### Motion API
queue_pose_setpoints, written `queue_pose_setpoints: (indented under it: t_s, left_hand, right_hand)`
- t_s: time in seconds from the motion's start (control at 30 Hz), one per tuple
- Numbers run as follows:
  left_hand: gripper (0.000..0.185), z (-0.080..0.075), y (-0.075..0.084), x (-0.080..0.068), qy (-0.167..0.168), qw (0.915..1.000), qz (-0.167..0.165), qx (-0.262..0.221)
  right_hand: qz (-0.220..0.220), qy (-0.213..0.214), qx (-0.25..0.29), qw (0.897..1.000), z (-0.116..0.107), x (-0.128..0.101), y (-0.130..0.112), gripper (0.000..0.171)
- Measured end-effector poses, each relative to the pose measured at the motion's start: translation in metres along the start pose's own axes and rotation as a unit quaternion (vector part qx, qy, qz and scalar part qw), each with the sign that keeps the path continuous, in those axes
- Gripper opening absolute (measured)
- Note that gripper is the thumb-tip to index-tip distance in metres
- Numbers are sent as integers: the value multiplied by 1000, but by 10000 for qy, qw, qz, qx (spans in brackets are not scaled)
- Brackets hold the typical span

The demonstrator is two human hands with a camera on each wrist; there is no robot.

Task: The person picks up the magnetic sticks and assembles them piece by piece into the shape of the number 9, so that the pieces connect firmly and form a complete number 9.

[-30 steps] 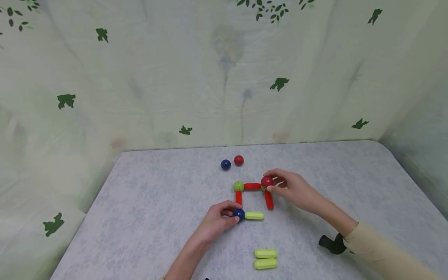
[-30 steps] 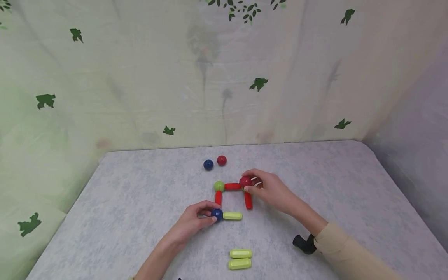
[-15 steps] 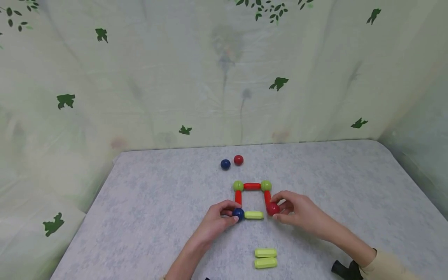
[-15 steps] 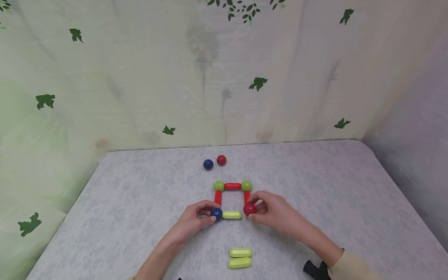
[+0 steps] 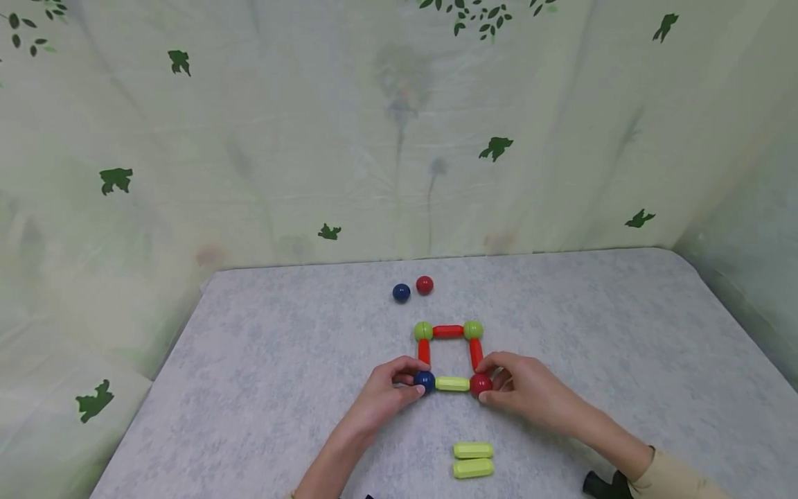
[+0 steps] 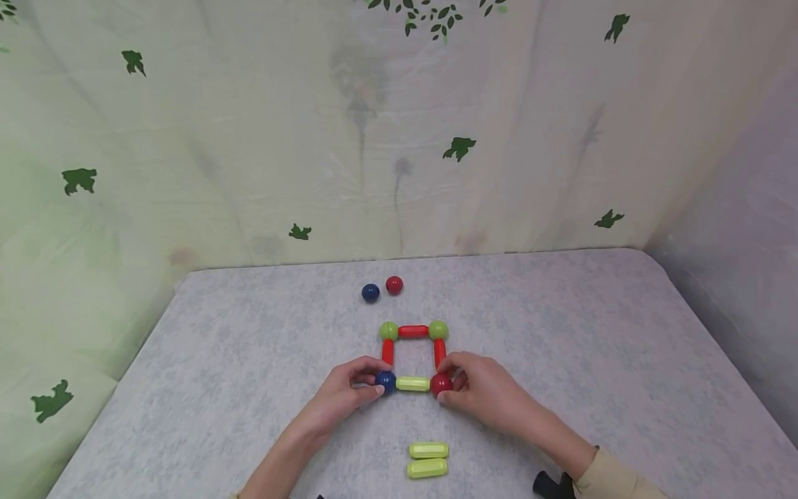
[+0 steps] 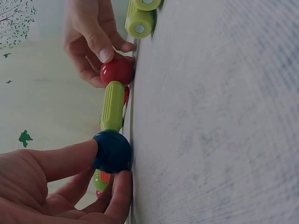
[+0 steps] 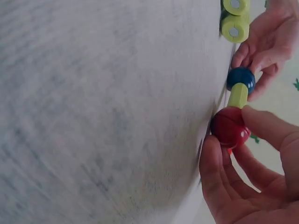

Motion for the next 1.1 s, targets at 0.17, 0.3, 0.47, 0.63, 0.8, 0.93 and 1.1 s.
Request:
queue_pose_setpoints:
  t_s: [0.17, 0.3, 0.47, 0.63, 0.8, 0.93, 1.1]
  left_hand:
    - [32, 0, 1, 0, -6, 10000, -1, -9]
    - [32, -1, 1, 1, 15, 10000, -6, 10]
    - [32, -1, 0, 1, 20, 10000, -32, 12]
    - [32, 0, 0, 1, 24, 10000, -41, 4]
    - [31, 0, 0, 1, 22, 10000, -43, 13]
    - [31, 0, 0, 1, 20, 10000, -41, 16]
    - [30, 0, 0, 1, 14, 10000, 84, 2]
  right_hand:
    - [250, 326, 223, 9989, -7, 8, 1, 18]
    - [453, 690, 234, 9963, -10, 22, -1, 21]
    - [842, 891, 39, 9925, -4, 36, -2, 32]
    - [1033, 909, 160, 9904, -4, 41, -2, 28]
    - [1222, 744, 661, 9875, -5, 42, 2, 25]
    - [1280, 605, 944, 9854, -5, 42, 6, 27]
    - [1222, 484, 1055, 9857, -5, 41, 7, 32]
Point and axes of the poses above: each hand's wrist, its own x-axis towards the middle knuckle, its own z-axis out of the palm, y = z × x, the point moved 2 cm from there along x, towards the middle knuckle, and after that the axes turned 4 degrees about z, right-handed, at the moved point
